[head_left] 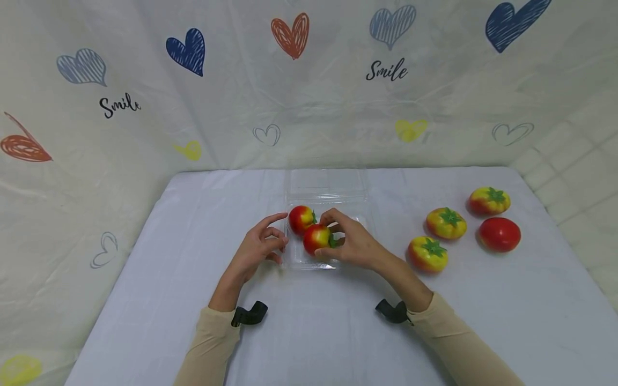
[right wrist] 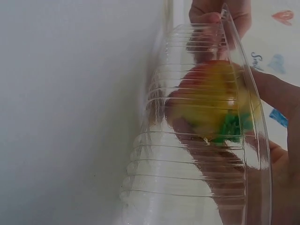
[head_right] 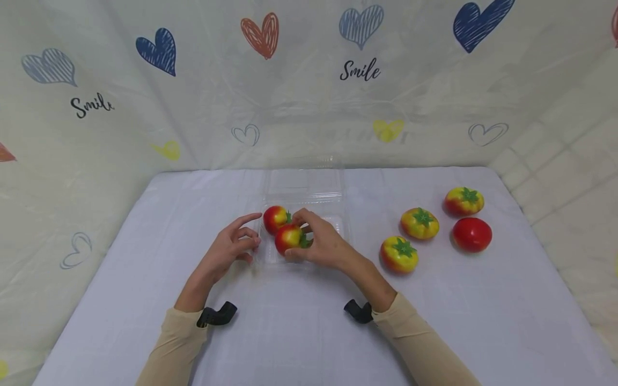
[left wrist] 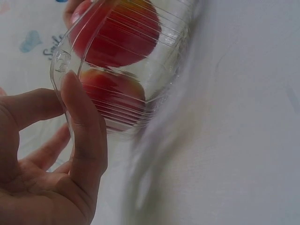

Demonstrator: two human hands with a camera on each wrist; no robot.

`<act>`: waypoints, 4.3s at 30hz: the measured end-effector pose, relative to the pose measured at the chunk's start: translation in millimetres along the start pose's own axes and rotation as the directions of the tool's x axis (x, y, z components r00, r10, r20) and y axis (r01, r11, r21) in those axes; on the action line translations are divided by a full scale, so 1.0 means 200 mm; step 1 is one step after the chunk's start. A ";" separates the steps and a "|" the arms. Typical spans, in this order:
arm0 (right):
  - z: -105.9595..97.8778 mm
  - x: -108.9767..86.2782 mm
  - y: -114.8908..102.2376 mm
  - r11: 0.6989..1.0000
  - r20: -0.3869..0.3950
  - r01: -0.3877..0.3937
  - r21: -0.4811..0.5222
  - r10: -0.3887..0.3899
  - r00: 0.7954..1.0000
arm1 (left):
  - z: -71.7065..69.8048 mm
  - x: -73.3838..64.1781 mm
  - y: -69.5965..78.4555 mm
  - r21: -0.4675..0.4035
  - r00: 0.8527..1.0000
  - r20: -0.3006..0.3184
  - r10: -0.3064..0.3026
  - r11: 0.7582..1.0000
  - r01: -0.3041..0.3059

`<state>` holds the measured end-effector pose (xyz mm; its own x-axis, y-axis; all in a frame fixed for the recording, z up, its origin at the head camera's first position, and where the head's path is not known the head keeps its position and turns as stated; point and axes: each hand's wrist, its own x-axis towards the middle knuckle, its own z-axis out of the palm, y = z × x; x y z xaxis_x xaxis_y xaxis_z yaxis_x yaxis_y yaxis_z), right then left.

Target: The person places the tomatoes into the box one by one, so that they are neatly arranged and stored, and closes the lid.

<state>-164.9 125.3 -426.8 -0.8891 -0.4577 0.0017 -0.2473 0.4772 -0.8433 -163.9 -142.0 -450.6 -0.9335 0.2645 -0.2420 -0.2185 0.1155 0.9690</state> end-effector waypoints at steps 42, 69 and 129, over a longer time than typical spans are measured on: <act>0.04 0.00 0.00 0.993 0.074 0.095 -0.074 -0.089 0.993 | 0.00 -0.01 0.00 -0.001 0.999 0.012 0.035 0.999 -0.035; 0.05 -0.01 -0.03 0.994 0.102 0.102 -0.030 -0.098 0.990 | 0.00 0.00 -0.01 -0.019 0.999 0.020 0.046 0.999 -0.046; -0.19 -0.09 0.02 0.993 -0.100 0.109 -0.038 -0.112 0.989 | -0.01 -0.01 -0.02 -0.057 0.998 0.052 0.044 0.998 -0.041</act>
<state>-164.5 164.0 -410.9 -0.8897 -0.4313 0.1498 -0.3571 0.4528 -0.8170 -163.1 -145.4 -453.2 -0.9261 0.3189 -0.2014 -0.1959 0.0498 0.9794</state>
